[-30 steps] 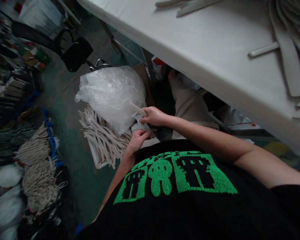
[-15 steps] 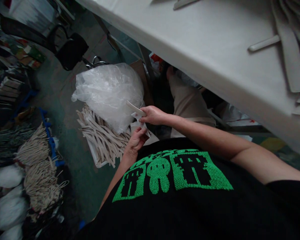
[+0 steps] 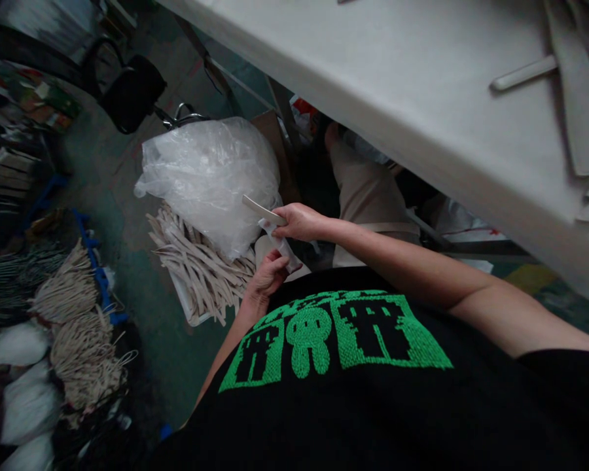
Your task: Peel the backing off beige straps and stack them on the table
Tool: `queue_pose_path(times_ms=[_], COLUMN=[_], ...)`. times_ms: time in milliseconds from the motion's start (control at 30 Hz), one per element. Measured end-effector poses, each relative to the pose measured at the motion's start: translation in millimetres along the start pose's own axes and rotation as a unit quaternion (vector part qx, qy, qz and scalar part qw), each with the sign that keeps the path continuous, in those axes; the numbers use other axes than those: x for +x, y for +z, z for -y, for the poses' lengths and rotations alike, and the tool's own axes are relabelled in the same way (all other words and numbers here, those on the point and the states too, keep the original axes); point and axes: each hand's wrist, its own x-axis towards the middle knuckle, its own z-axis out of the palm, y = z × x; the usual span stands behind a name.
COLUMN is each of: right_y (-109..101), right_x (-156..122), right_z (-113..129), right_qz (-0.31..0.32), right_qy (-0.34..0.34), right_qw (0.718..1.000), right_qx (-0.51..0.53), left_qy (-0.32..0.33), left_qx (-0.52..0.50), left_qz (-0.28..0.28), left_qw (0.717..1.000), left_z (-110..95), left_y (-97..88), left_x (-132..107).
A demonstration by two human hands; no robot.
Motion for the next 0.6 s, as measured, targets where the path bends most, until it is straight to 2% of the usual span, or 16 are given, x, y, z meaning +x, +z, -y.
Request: queue_pose_path(times_ms=[167,367,467,600], right_y=[1,-1,-10,-32], right_x=[0,-2,-5,-26], right_z=[-1,-1,0,-1], right_qz=[0.008,0.002,-0.02,-0.063], right_qy=[-0.026,-0.013,0.0,0.018], right_qw=[0.998,0.998,0.999,0.996], right_qx=[-0.048,-0.066,-0.028,0.066], left_qy=[-0.006,0.02,0.045,0.085], left_qx=[0.122,0.314,0.289,0.132], left_qz=[0.027,0.013,-0.012,-0.075], left_qw=[0.992,0.949,0.956,0.985], left_z=[-3,-9,-7,-8], left_y=[1.8,-0.7,4.3,12.4], left_x=[5,18,26,34])
